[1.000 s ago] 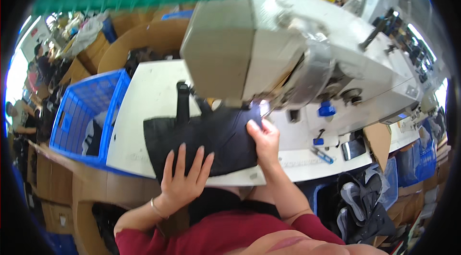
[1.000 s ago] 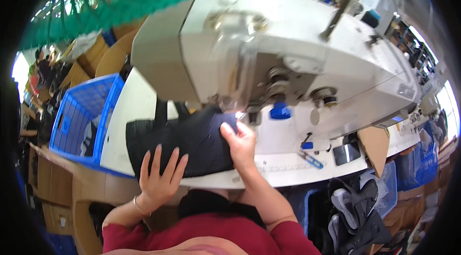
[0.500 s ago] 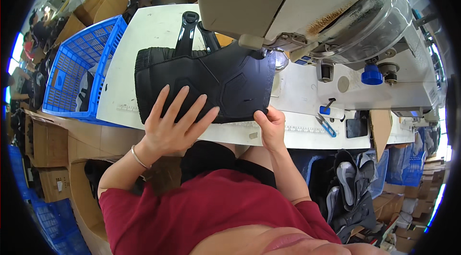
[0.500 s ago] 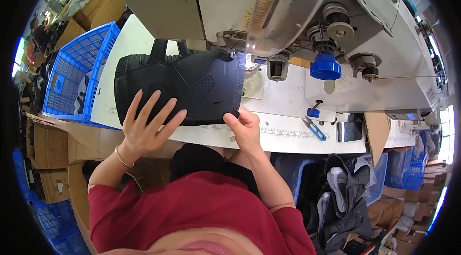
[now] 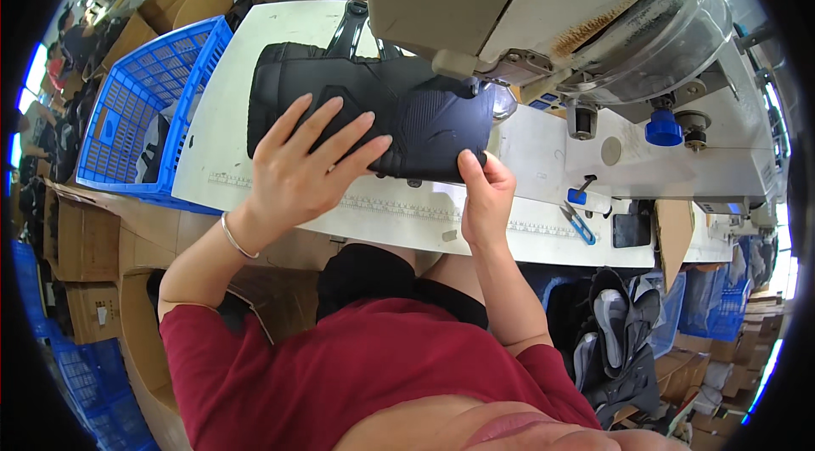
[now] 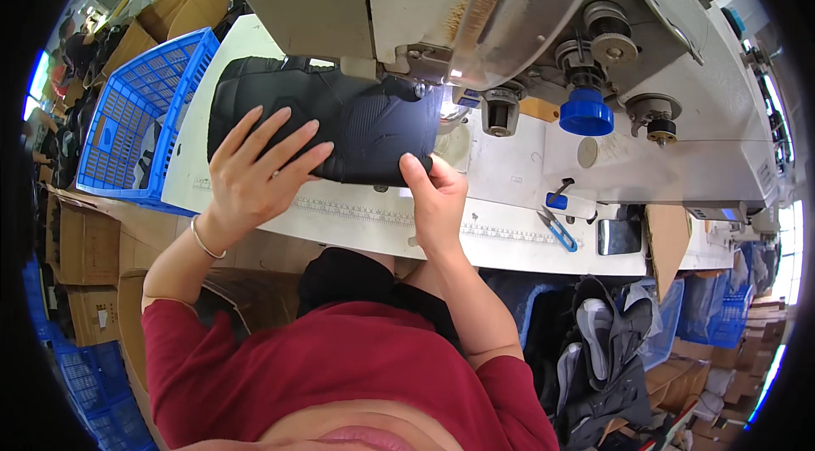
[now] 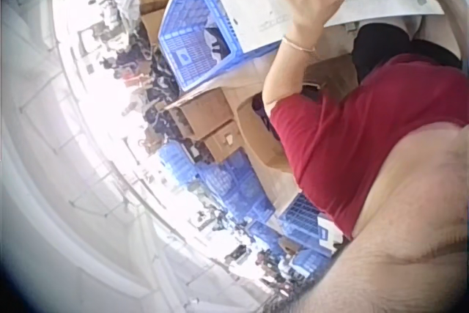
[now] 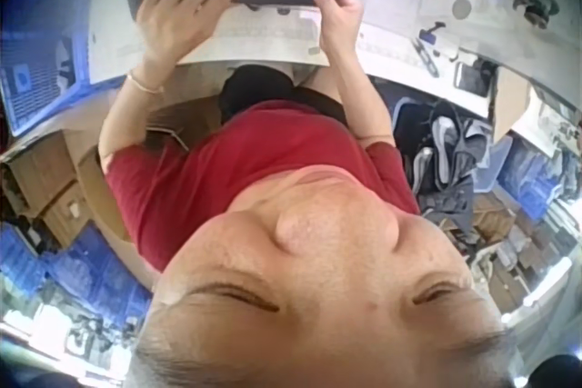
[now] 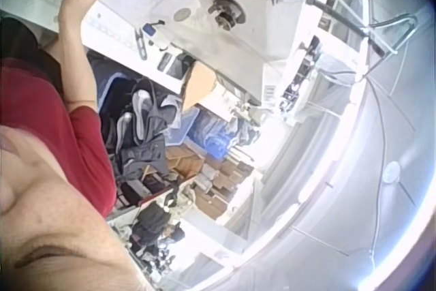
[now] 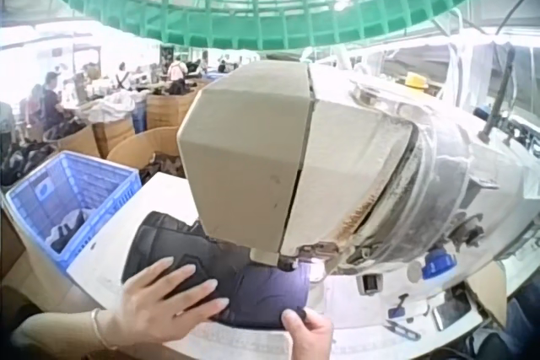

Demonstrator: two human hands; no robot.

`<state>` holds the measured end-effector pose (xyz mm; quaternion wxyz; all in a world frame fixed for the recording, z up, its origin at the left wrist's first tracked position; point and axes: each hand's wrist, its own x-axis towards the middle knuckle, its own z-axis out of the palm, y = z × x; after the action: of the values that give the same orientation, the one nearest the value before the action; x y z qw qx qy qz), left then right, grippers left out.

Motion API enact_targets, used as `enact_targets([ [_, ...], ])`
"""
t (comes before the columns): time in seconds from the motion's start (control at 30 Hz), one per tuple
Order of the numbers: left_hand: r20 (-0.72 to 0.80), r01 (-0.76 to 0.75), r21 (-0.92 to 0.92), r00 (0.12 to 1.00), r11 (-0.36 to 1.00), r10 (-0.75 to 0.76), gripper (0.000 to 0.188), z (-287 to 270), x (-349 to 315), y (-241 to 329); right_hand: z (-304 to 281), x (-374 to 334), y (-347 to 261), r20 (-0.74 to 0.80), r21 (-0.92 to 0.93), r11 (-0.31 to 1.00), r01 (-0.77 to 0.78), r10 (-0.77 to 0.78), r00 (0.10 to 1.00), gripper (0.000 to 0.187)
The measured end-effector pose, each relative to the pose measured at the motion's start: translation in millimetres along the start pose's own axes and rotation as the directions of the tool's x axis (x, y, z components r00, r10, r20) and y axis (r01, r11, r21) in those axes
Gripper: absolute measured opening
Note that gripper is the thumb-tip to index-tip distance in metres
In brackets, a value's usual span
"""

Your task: The person sews the upper components of black boots using an industrial sewing machine.

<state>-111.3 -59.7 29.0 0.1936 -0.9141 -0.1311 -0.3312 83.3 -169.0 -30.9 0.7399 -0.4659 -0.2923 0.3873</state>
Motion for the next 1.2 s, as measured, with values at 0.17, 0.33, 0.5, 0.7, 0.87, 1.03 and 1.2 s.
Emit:
enact_targets([
  [0.17,-0.008,0.026,-0.058,1.000,0.998,-0.027,0.035,9.8,19.2,-13.7,1.6,18.9,-5.5,-0.010,-0.063,0.997,0.032,-0.033,0.999,0.018],
  [0.33,-0.015,0.070,-0.056,0.997,0.996,-0.071,0.035,19.8,33.5,-20.7,-8.1,15.8,-4.5,-0.139,-0.176,0.973,0.146,-0.171,0.975,0.022],
  [0.5,-0.062,0.112,-0.090,0.991,0.990,-0.118,0.033,25.6,51.5,-30.2,-41.7,0.5,7.0,-0.164,-0.239,0.960,0.143,-0.185,0.969,0.020],
  [0.7,0.094,0.076,-0.165,0.994,0.983,-0.061,0.033,17.6,50.4,-50.7,-65.4,10.9,17.4,-0.191,-0.311,0.942,0.125,-0.191,0.963,0.019],
  [0.87,0.151,-0.047,-0.003,0.987,0.999,0.047,0.051,31.2,49.5,-46.9,-87.4,52.1,16.4,-0.201,-0.282,0.940,0.191,-0.253,0.946,0.028],
  [1.03,0.020,-0.022,0.180,1.000,0.983,0.018,0.011,29.1,42.4,-44.5,-93.0,108.5,23.3,0.045,0.097,0.994,0.045,-0.050,0.998,0.037],
  [1.2,0.061,0.115,0.192,0.990,0.975,-0.129,0.020,15.4,-10.6,-54.3,-80.4,116.7,43.2,0.133,0.197,0.980,-0.008,-0.018,0.991,0.045],
])
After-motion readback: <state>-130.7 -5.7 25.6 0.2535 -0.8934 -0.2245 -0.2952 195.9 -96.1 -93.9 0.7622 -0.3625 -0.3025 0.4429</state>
